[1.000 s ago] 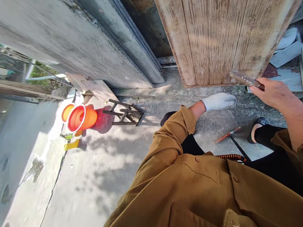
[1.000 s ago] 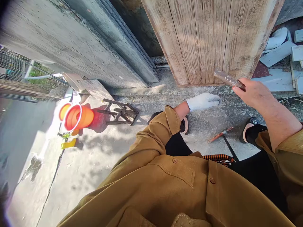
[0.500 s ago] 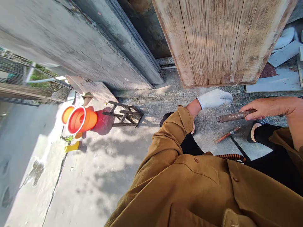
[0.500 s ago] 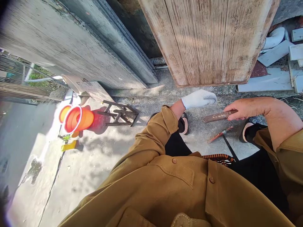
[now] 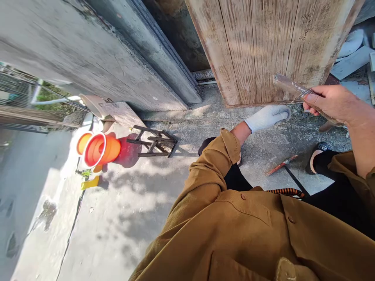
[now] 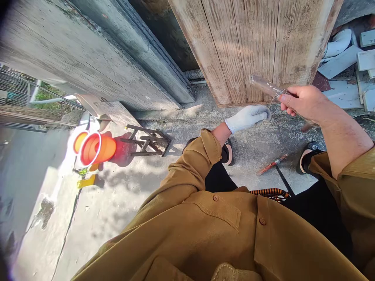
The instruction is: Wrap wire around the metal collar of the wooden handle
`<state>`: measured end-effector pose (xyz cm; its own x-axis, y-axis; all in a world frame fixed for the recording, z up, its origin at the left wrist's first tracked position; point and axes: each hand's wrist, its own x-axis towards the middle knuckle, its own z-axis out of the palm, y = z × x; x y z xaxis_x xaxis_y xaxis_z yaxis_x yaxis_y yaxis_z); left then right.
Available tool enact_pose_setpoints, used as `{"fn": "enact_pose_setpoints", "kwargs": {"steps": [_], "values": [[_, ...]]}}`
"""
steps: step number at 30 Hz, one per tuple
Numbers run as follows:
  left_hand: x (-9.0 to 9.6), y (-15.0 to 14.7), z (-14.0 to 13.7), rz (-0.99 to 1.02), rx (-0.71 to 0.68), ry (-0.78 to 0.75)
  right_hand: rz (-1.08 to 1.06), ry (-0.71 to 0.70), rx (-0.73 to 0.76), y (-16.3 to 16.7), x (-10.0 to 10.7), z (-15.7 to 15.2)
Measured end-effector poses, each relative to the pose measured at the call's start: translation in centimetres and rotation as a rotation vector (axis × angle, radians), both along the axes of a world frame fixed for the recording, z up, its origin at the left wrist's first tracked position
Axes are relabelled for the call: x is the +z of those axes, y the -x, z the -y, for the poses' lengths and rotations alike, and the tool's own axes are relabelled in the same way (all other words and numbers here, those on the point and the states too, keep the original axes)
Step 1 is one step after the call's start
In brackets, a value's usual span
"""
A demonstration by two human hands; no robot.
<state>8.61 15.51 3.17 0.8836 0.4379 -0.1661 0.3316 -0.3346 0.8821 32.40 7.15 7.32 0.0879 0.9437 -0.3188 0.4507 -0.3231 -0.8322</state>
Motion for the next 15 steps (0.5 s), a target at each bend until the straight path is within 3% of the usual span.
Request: {"fn": "enact_pose_setpoints", "kwargs": {"steps": [3, 5, 7, 9, 12, 15], "values": [[0.4, -0.1, 0.4, -0.057, -0.034, -0.079, 0.142, 0.033, -0.060, -0.5, -0.5, -0.7], [0.7, -0.2, 0.7, -0.107, -0.074, -0.162, 0.411, 0.071, -0.059, -1.0, -1.1, -1.1], [0.9, -0.2, 0.9, -0.152, -0.114, -0.250, 0.675, 0.107, -0.002, -1.6, -1.8, -1.5], [1.1, -0.2, 0.9, -0.179, -0.137, -0.326, 0.805, 0.144, 0.099, -2.1, -2.5, -1.6], [1.1, 0.0, 0.5, -0.196, -0.123, -0.409, 0.758, 0.289, 0.302, -2.6, -3.0, -1.1], [0.7, 0.1, -0.2, -0.172, -0.124, -0.418, 0.467, 0.475, 0.589, -2.3, -2.6, 0.2]]}}
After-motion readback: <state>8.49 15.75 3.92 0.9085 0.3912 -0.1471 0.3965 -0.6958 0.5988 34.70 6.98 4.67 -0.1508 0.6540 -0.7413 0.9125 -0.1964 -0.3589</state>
